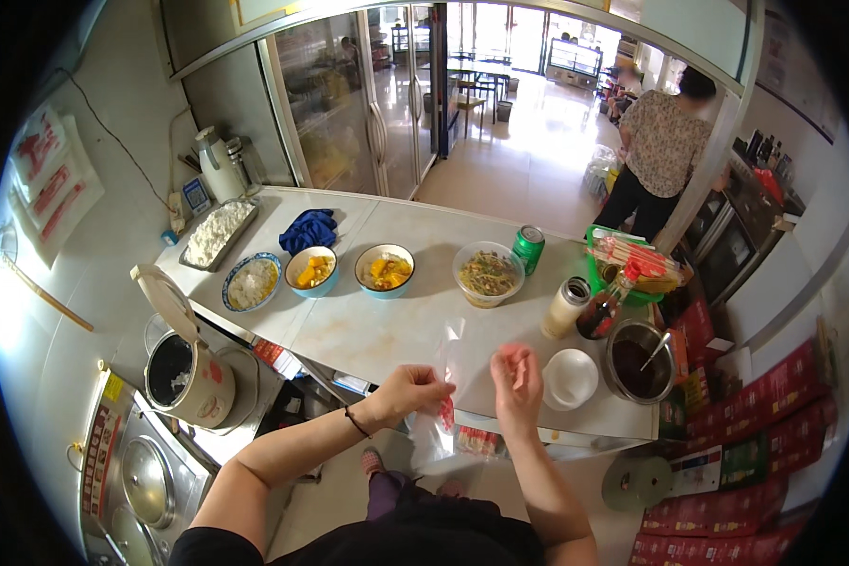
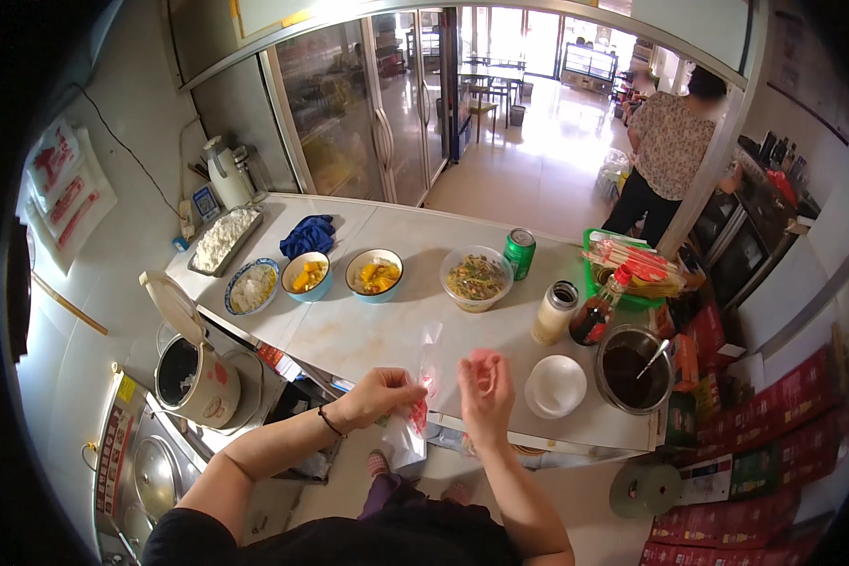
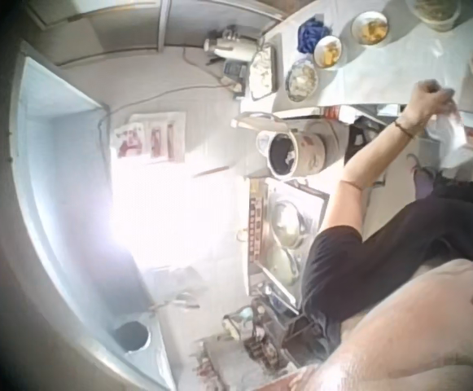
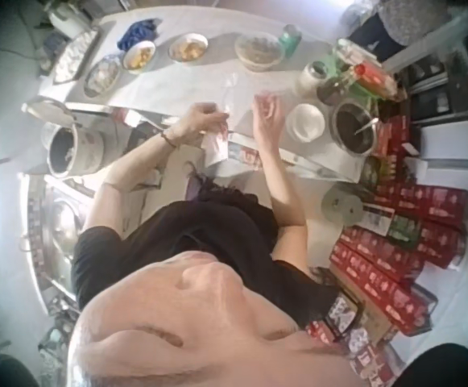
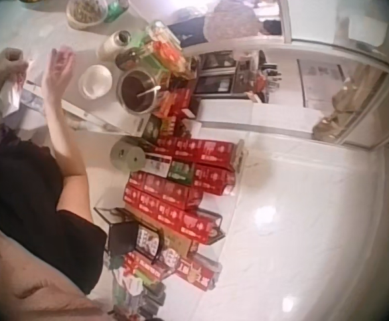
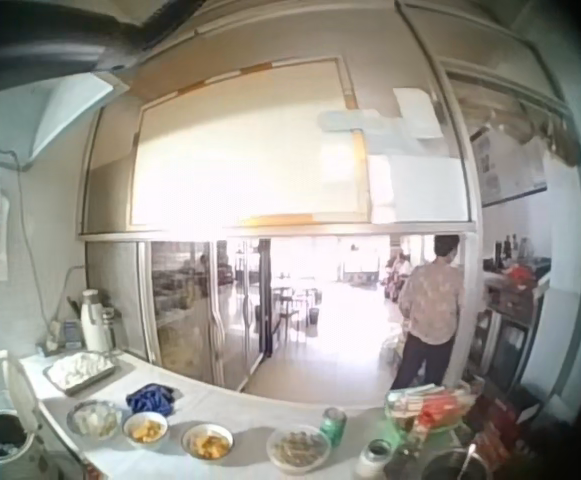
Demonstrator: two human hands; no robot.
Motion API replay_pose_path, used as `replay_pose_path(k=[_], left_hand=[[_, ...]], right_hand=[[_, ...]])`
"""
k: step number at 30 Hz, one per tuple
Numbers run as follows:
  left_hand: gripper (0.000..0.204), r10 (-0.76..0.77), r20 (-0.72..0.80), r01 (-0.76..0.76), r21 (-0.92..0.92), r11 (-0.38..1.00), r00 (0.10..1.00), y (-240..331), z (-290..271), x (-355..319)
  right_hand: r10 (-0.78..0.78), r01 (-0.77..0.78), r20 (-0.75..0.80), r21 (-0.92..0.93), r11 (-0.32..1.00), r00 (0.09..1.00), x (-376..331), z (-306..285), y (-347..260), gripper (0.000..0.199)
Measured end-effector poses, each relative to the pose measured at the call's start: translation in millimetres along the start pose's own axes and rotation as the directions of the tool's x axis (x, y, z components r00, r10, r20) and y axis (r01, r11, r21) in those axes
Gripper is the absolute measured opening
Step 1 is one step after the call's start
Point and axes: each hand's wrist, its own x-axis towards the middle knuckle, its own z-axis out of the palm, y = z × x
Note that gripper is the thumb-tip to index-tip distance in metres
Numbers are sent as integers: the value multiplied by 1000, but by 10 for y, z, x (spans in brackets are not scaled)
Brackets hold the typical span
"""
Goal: The person transfers cooked noodles and meat from a pan to a plate using chopsticks, then places the plate on a counter. They retrieve a canned drink from a refrigerator and pack the food and drink into a plastic bag with chopsticks, sealing it for a takeout order.
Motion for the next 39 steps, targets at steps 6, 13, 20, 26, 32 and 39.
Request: replay_pose_path(k=[6,13,20,26,32,39], left_hand=[[25,57,67,-64,94,994,996,155,202,39],[15,272,76,-282,338,898,959,-18,65,264],[13,326,45,-328,91,940,944,7,-13,123],[14,452,-22,-421,324,847,892,-59,-193,213],[14,312,115,-333,340,880,943,99,-233,7],[9,224,53,-227,66,972,973,182,-253,-99]], right_hand=[[146,-132,240,-73,989,960,-99,-12,-112,36],[218,-229,269,8,973,938,23,2,55,26],[210,-188,264,-107,976,941,26,70,61,22],[128,-86,279,-160,983,952,69,173,162,29],[85,-37,313,-155,987,946,90,241,170,27],[109,-46,395,-164,985,912,67,252,82,20]])
